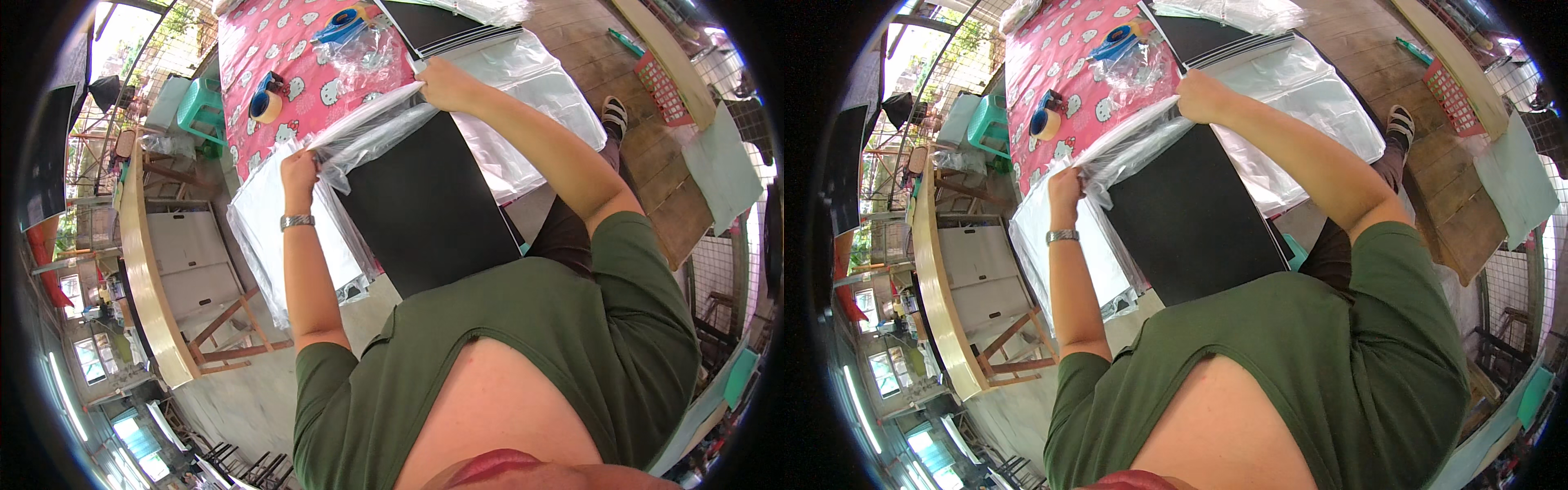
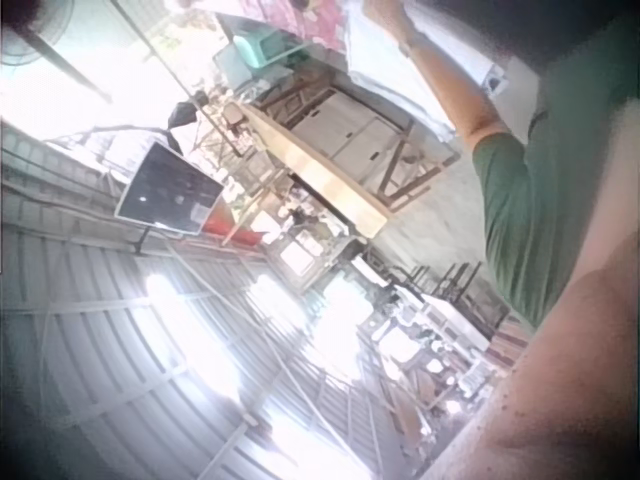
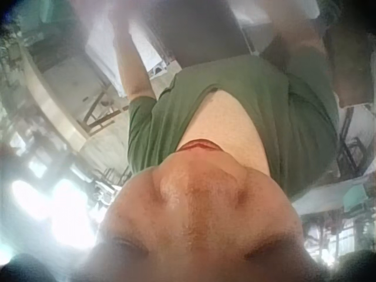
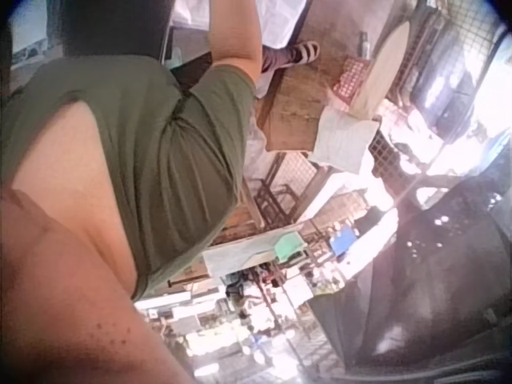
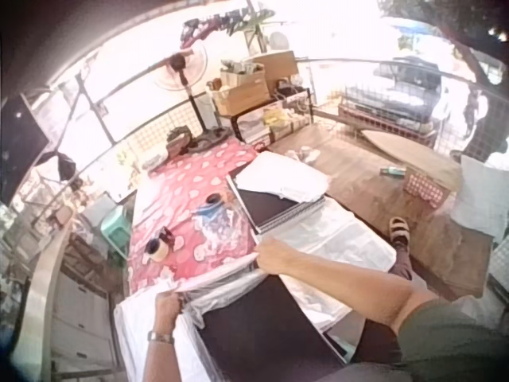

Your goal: The person places items into plastic bags, including a black square item and white rectangular sheets, by sliding them inside one at a time and setting the filled bags aside.

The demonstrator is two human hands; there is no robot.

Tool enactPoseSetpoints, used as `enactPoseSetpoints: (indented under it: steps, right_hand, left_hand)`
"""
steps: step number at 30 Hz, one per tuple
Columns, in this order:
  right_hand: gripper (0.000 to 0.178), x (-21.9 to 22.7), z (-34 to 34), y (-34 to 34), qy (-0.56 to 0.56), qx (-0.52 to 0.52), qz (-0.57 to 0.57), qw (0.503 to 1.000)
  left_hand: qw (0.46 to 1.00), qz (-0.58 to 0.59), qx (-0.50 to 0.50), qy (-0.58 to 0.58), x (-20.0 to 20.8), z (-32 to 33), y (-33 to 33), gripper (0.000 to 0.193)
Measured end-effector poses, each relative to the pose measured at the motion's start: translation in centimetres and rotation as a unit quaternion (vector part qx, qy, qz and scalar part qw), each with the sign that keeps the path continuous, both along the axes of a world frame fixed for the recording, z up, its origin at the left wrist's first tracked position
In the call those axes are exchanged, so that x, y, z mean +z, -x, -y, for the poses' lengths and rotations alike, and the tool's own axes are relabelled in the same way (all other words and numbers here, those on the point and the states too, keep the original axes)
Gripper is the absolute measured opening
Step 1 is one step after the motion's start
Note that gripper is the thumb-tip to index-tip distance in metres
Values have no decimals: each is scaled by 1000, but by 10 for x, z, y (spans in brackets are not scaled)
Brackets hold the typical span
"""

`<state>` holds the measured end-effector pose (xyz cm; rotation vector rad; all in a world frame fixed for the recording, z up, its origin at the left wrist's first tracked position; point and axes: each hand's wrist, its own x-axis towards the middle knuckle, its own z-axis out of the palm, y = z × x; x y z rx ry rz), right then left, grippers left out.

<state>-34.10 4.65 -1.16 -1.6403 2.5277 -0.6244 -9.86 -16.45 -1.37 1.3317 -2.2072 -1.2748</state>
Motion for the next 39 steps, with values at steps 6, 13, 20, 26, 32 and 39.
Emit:
enactPoseSetpoints:
  steps: [6, 13, 20, 26, 32, 39]
  right_hand:
    - [24, 46, -19, -35, 14, 43, -42, 998]
    - [22, 126, -68, -34, -47, 73, 551, 830]
    - [39, 132, -117, -62, 31, 149, 724, 673]
    - [44, 164, -135, -61, 86, 299, 611, 728]
    - [43, 112, -155, -75, 78, 143, 781, 603]
    - [38, -13, -180, -94, 75, -14, 855, 512]
  left_hand:
    - [992, -111, 23, -49, 65, -30, -39, 21]
    - [964, -202, -11, -175, 123, -46, -92, 13]
    - [875, -239, -204, -368, 125, -26, -150, 17]
    - [837, -257, -318, -363, 171, -66, -121, 17]
    - [910, -175, -205, -315, 93, -75, -153, 41]
    - [719, -250, 45, -647, -17, -103, -180, 24]
